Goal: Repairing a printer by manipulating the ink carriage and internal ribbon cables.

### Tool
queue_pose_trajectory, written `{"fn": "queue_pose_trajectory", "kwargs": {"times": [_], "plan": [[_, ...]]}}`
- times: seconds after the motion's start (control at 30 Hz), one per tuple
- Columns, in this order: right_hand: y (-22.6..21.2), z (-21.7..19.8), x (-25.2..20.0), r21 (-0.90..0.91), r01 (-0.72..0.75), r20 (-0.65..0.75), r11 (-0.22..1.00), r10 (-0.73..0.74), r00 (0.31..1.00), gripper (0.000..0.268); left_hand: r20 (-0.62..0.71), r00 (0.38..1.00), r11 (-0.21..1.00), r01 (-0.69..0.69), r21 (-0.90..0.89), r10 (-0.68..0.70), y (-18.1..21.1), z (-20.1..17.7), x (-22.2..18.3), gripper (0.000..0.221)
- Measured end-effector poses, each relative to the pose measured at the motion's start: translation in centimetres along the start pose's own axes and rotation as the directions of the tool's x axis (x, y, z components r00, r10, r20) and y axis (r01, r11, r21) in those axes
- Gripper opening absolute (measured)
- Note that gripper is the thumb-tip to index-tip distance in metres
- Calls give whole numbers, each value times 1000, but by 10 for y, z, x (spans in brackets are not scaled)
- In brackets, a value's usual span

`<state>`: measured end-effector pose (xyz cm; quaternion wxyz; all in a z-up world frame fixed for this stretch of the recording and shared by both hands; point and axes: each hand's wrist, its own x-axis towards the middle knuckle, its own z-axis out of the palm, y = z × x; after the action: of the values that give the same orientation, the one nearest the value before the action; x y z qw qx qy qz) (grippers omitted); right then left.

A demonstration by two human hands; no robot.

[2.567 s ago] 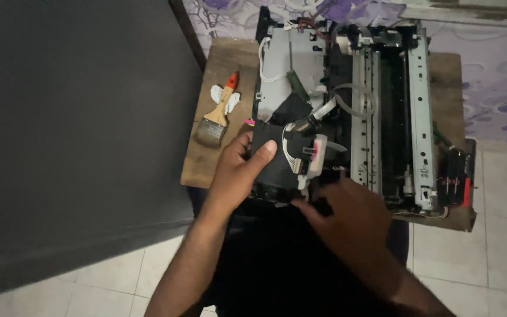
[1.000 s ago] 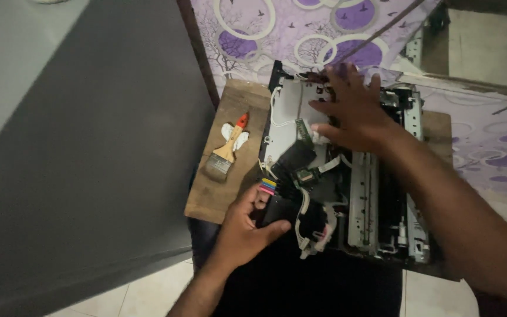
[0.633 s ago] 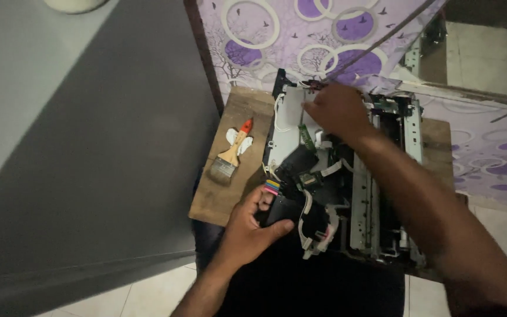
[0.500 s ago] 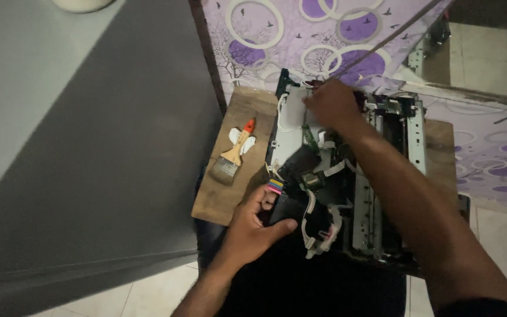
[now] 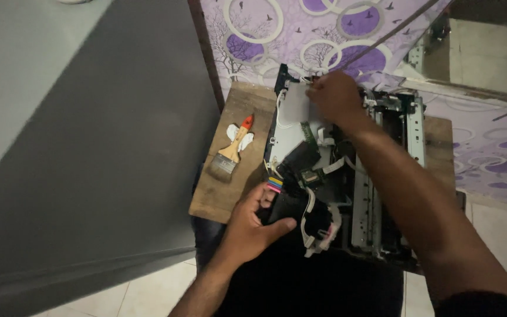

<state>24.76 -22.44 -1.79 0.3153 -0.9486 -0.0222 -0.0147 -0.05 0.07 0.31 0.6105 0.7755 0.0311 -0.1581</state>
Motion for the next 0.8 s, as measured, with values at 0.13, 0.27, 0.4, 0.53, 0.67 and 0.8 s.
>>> {"fn": "queue_pose_trajectory", "kwargs": {"times": [0.13,0.27,0.4,0.53,0.67,0.8], "plan": [[-12,-29,-35,-45,63,3,997,-63,998,27,29,998,993,-57,-103,61,-7,2,7,56],[-70,-102,-121,-207,-62,162,976,97,982,40,23,997,980,-72,-185,78,-10,2,15,49],[-40,-121,-227,48,-144,156,988,135,978,31,99,989,983,-91,-158,108,24,-5,15,48],[-20,-72,-300,-144,-334,182,931,357,916,40,101,994,987,-20,-158,37,18,-4,22,45],[-17,-25,-337,-34,-137,349,990,140,927,64,149,988,980,-15,-199,46,13,-6,19,48],[-16,-3,-337,66,106,220,992,-118,968,69,112,993,979,-5,-205,28,9,-6,22,48]]}}
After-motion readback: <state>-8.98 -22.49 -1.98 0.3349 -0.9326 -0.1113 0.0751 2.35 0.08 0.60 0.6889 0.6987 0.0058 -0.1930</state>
